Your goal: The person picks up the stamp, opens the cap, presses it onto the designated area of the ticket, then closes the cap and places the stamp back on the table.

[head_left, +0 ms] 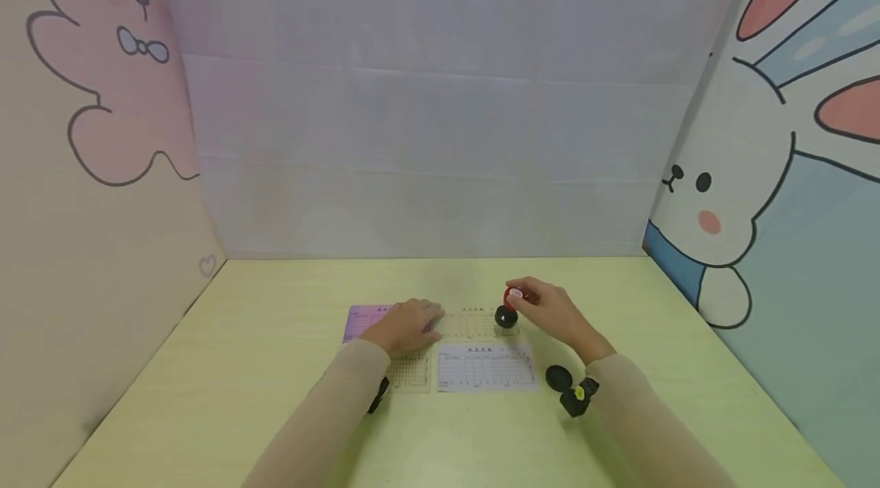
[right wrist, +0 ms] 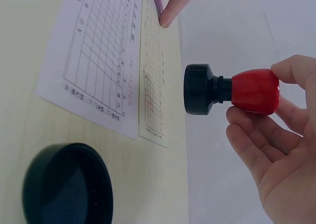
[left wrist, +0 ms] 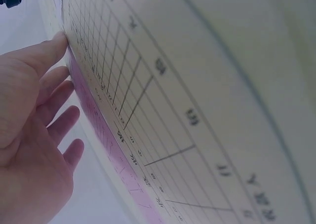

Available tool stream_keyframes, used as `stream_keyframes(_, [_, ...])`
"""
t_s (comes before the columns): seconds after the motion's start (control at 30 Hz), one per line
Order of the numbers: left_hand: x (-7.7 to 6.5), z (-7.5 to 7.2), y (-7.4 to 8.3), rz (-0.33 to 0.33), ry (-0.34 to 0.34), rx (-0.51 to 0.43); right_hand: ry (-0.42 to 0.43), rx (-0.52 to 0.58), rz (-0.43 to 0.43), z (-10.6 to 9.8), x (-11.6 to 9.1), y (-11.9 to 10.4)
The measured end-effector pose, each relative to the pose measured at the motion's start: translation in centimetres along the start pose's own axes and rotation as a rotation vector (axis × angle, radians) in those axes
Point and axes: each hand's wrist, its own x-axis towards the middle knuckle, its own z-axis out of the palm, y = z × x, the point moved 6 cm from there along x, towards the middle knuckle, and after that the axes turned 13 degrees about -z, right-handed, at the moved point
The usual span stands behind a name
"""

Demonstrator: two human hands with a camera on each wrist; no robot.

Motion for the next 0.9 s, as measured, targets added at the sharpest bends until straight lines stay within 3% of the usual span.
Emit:
stream_keyframes(0.47, [-0.3,-0.3,-0.1,-0.003,0.005,-0.054,0.022,0.016,-0.001,-0.7,0.1,-0.7])
stream_keyframes(0.9, [-1.0,-2.2,-1.1,0.030,0.046,-0.100,0.023,0.076,-0.002,-0.5,0.1,-1.2])
